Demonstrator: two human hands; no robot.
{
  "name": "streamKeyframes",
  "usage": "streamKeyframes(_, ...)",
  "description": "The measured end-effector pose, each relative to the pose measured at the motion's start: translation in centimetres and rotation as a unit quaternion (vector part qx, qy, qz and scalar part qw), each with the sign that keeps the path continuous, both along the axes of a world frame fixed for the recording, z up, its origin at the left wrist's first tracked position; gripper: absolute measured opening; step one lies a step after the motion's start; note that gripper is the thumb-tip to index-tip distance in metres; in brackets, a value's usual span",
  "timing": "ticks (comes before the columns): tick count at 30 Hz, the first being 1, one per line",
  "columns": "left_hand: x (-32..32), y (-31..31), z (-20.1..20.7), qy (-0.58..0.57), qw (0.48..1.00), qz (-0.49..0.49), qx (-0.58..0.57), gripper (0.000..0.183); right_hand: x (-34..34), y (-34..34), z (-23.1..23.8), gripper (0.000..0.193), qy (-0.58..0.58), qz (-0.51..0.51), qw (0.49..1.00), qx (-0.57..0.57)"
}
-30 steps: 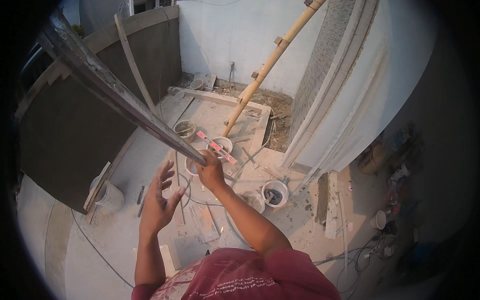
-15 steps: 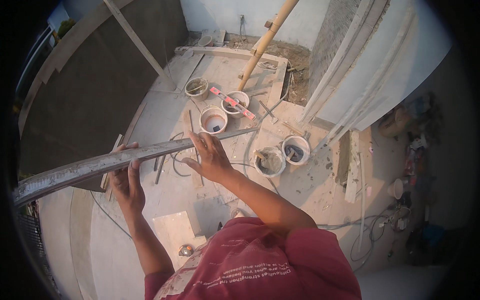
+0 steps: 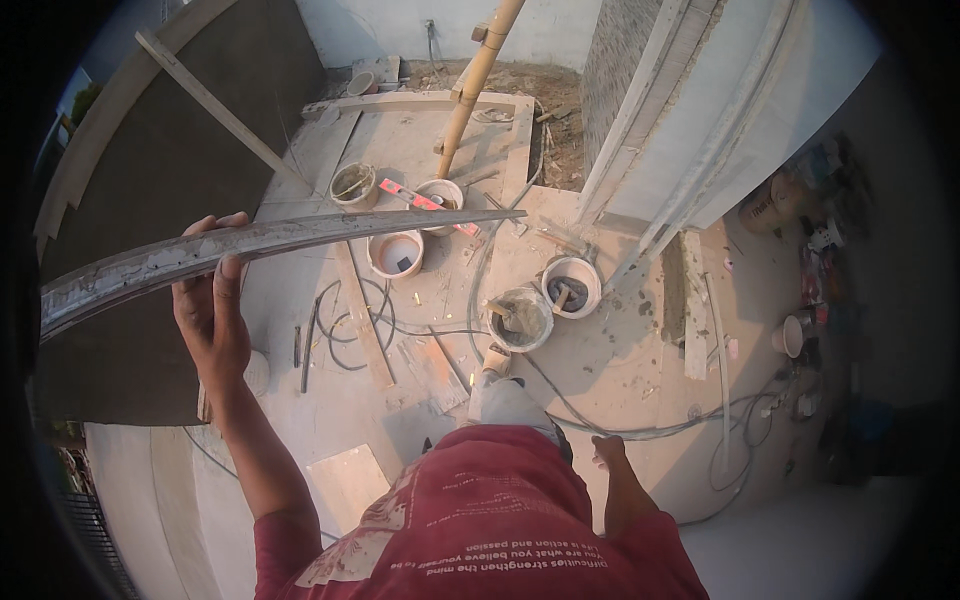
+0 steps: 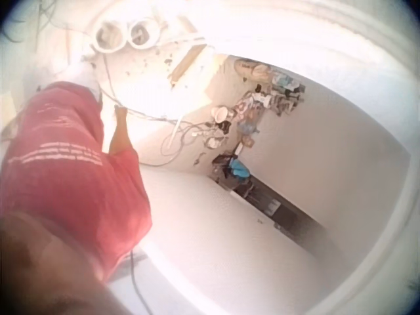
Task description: The person measures a wall and a metal strip using a tape measure, then cuts the metal strip with shears. The person then places the cut metal strip against the wall.
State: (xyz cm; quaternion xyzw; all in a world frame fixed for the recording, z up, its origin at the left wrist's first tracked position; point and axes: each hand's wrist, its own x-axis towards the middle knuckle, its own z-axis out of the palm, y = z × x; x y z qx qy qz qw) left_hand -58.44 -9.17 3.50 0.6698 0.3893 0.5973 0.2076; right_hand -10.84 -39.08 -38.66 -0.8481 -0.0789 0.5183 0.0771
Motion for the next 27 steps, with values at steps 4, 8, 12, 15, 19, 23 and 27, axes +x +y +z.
streamKeyframes(4, 5.5, 6.3, 1.4, -0.008, 0.997, -0.081, -0.010, 0.037, 0.7, 0.5, 0.0, 0.049, 0.064, -0.173, 0.983, 0.016)
streamKeyframes(8, 12.2, 13.0, 1.7, -0.006, 0.990, -0.140, -0.024, 0.038, 0.4, 4.7, -1.5, 0.050, 0.107, -0.238, 0.963, 0.066)
streamKeyframes(12, 17.4, 18.8, 2.7, 0.067, 0.982, -0.162, -0.066, 0.038, 1.7, 10.8, -2.5, 0.050, 0.125, -0.233, 0.956, 0.130)
streamKeyframes(15, 21.7, 23.1, 3.1, 0.087, 0.978, -0.184, -0.041, 0.039, 4.8, 14.8, -1.1, 0.049, 0.109, -0.234, 0.946, 0.198)
streamKeyframes(19, 25.1, 27.0, 3.9, 0.113, 0.975, -0.193, -0.019, 0.037, 8.0, 17.1, 0.2, 0.047, 0.054, -0.299, 0.918, 0.255)
streamKeyframes(23, 29.1, 30.9, 5.1, 0.181, 0.967, -0.178, 0.003, 0.038, 9.3, 13.7, -0.4, 0.045, 0.037, -0.355, 0.902, 0.242)
streamKeyframes(27, 32.2, 34.7, 5.6, 0.187, 0.962, -0.194, 0.051, 0.043, 5.9, 7.5, -2.7, 0.046, 0.046, -0.447, 0.874, 0.183)
